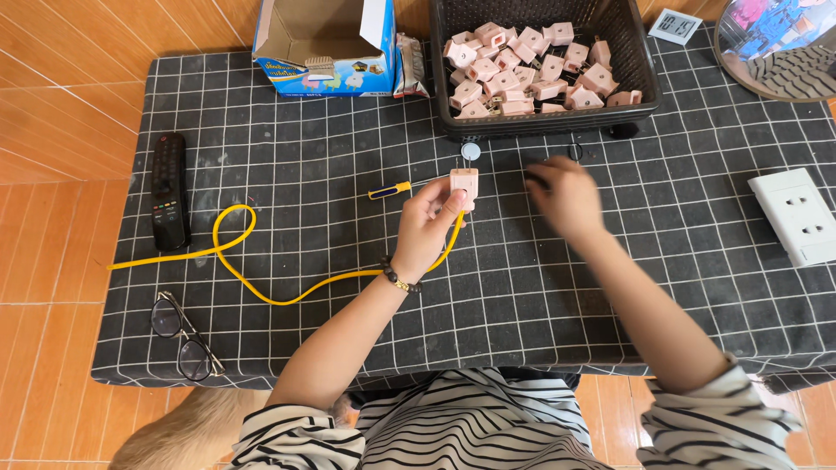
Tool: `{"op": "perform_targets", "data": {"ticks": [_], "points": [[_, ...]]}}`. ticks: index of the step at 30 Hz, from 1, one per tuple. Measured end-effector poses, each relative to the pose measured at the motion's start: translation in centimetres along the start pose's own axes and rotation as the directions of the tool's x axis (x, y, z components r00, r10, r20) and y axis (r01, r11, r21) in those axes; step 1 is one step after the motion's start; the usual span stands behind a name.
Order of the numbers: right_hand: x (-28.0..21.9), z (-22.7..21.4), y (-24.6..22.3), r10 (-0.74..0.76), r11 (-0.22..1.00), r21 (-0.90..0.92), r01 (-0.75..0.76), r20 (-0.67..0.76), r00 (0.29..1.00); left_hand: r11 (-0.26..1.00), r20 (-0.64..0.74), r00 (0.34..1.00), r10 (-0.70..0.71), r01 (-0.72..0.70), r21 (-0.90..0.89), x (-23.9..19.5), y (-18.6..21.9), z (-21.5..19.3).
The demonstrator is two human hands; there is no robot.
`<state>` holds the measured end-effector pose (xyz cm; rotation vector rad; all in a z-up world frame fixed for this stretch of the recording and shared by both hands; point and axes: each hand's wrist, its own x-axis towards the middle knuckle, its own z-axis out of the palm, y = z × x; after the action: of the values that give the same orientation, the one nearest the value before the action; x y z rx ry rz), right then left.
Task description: The person disassembles a pink electrical plug, inserts the ends of a yellow cable into the internal terminals, and secures them with a screwdriver. They then reassemble the plug housing and test the connection by plugging it into a white power strip.
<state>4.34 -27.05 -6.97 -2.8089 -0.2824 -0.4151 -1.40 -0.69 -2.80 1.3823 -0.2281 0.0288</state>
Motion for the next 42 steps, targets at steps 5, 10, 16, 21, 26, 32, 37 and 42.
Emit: {"op": "perform_targets", "data": {"ticks": [5, 10, 16, 21, 26, 32, 37, 42], "points": [[2.3, 0.1, -6.5, -0.35, 0.934, 0.045, 0.353, -0.072, 0.934, 0.999, -0.013, 0.999, 0.039, -0.039, 0.014, -0.2, 0.5, 0.2], [3.4, 3.9, -6.8, -0.487, 0.871, -0.115, 0.478, -0.078, 0.87, 0.997, -0.011, 0.998, 0.065, -0.064, 0.039, 0.1, 0.4, 0.0], [2.7, 2.7, -7.2, -0.472, 0.88, -0.074, 0.47, -0.016, 0.882, 0.998, -0.026, 0.998, 0.051, -0.05, 0.034, 0.4, -1.3, -0.6], [1.8, 2.0, -6.7, -0.456, 0.888, -0.039, 0.457, 0.036, 0.889, 0.999, -0.052, 0.998, -0.03, 0.032, 0.036, 0.2, -0.1, -0.6], [1.1, 0.1, -5.2, -0.212, 0.971, -0.112, 0.21, -0.001, 0.977, 0.995, -0.075, 0.993, -0.093, 0.095, 0.016, -0.1, 1.2, -0.6], [1.5, 3.3, 4.0, -0.023, 0.96, -0.28, -0.017, -0.138, 0.99, 0.995, -0.038, 0.996, -0.076, 0.078, 0.054, 0.3, 0.5, 0.1], [1.3, 3.1, 3.5, -0.081, 0.948, -0.317, 0.028, -0.154, 0.985, 0.994, -0.037, 0.995, -0.092, 0.094, 0.049, 0.1, -0.1, 0.1], [1.9, 3.9, 3.9, -0.267, 0.838, -0.533, 0.119, -0.209, 0.941, 0.994, -0.031, 0.996, -0.087, 0.089, 0.061, 0.0, -0.4, 0.4]]}}
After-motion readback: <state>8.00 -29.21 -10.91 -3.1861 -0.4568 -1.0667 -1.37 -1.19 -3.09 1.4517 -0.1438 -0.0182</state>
